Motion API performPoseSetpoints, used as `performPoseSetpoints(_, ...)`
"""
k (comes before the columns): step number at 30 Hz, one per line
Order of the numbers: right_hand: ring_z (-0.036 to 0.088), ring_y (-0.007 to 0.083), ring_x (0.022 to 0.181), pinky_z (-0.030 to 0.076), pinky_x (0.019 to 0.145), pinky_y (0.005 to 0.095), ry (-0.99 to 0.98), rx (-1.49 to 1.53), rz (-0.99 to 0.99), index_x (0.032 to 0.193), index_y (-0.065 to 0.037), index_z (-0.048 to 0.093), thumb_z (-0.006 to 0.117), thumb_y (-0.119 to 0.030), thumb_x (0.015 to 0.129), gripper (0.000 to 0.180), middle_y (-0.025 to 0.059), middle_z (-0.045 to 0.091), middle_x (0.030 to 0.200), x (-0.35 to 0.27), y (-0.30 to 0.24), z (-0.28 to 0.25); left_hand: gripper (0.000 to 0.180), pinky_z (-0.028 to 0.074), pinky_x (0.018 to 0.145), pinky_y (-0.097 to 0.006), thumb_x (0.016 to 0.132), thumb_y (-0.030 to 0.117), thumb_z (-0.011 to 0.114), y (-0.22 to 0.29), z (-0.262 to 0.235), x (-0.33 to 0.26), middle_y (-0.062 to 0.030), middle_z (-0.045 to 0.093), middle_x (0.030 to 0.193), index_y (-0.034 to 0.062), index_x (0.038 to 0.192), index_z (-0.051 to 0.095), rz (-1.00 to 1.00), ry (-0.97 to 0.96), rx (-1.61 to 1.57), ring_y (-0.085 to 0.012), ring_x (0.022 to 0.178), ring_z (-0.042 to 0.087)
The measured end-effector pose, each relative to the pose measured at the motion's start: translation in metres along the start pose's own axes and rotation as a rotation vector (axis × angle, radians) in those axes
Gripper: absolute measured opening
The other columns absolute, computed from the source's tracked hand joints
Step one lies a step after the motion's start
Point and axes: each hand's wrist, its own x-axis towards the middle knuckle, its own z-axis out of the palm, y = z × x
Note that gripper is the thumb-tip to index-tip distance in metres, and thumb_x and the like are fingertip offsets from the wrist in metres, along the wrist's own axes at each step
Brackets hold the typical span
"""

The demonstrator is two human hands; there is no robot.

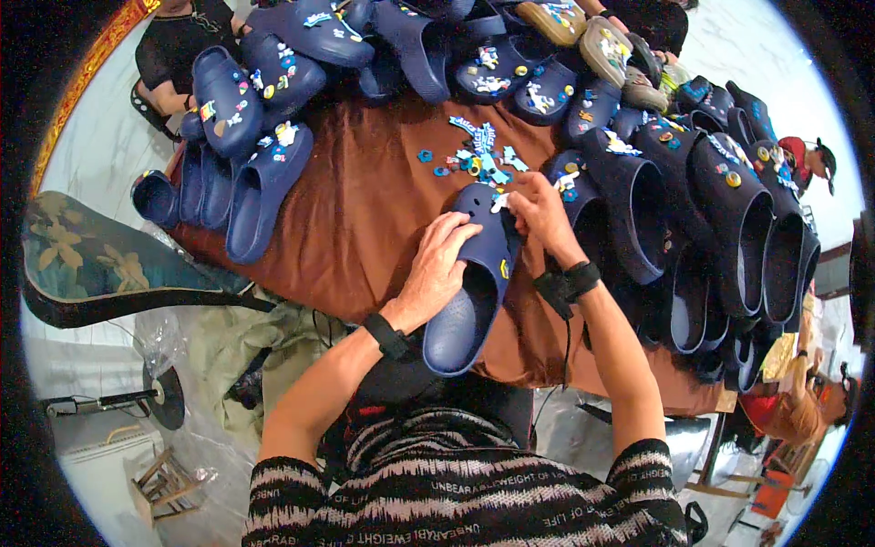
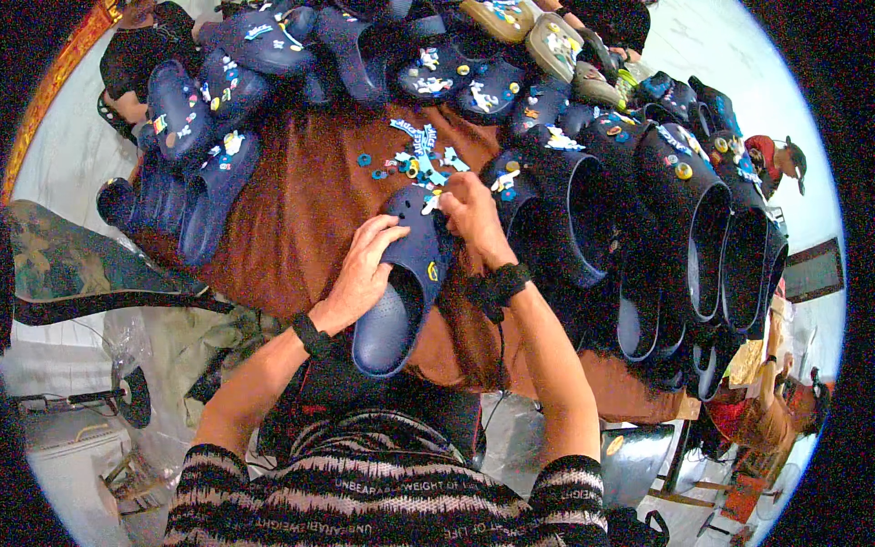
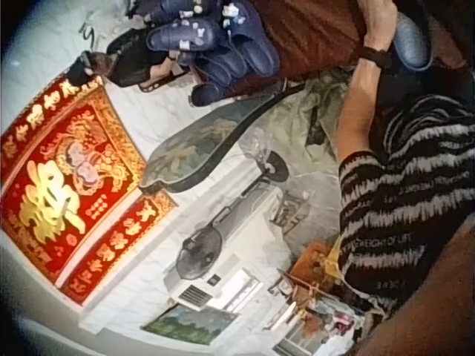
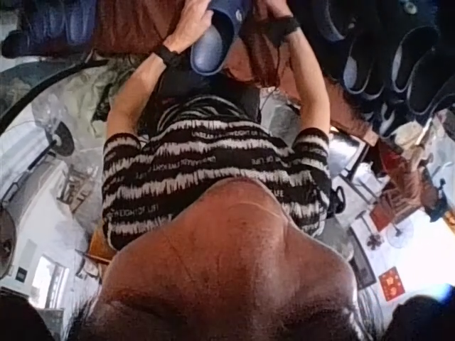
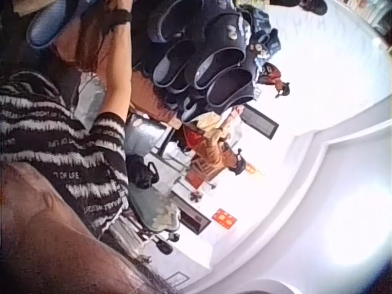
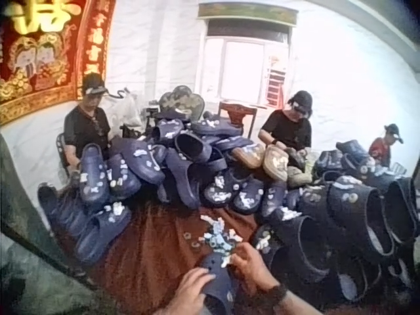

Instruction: Attaching decorative charms into the holes of blue rubber clogs.

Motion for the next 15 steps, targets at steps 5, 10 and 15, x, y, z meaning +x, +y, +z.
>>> performPoseSetpoints(5, 0.065, 0.0319, 0.065, 0.052, 0.061, 0.0414, 0.011, -0.348, -0.246, 0.103, 0.001, 0.063, 0.061, -0.016, 0.095, 0.019, 0.0179, 0.068, 0.078, -0.024, -0.008, 0.008, 0.063, 0.028, 0.120, -0.043, 0.069, -0.016, 0.049, 0.004, 0.007, -0.009, -0.0168, 0.048, 0.140, 0.0037, 0.129, 0.057, -0.081, 0.069, -0.081, -0.0363, 0.139, 0.039)
performPoseSetpoints(10, 0.065, 0.0445, 0.086, 0.051, 0.074, 0.0497, -0.027, -0.518, -0.500, 0.108, 0.000, 0.063, 0.060, -0.014, 0.094, 0.020, 0.0240, 0.068, 0.088, -0.030, -0.003, 0.003, 0.064, 0.028, 0.120, -0.043, 0.069, -0.017, 0.049, 0.005, 0.008, -0.008, -0.0168, 0.048, 0.141, 0.0040, 0.129, 0.057, -0.084, 0.080, -0.088, -0.0364, 0.139, 0.039)
performPoseSetpoints(15, 0.066, 0.0425, 0.088, 0.052, 0.075, 0.0483, -0.031, -0.538, -0.484, 0.103, 0.001, 0.065, 0.061, -0.013, 0.093, 0.018, 0.0243, 0.068, 0.089, -0.023, -0.011, 0.002, 0.064, 0.028, 0.120, -0.043, 0.069, -0.017, 0.049, 0.005, 0.006, -0.009, -0.0162, 0.048, 0.140, 0.0040, 0.129, 0.057, -0.091, 0.085, -0.059, -0.0364, 0.138, 0.039)
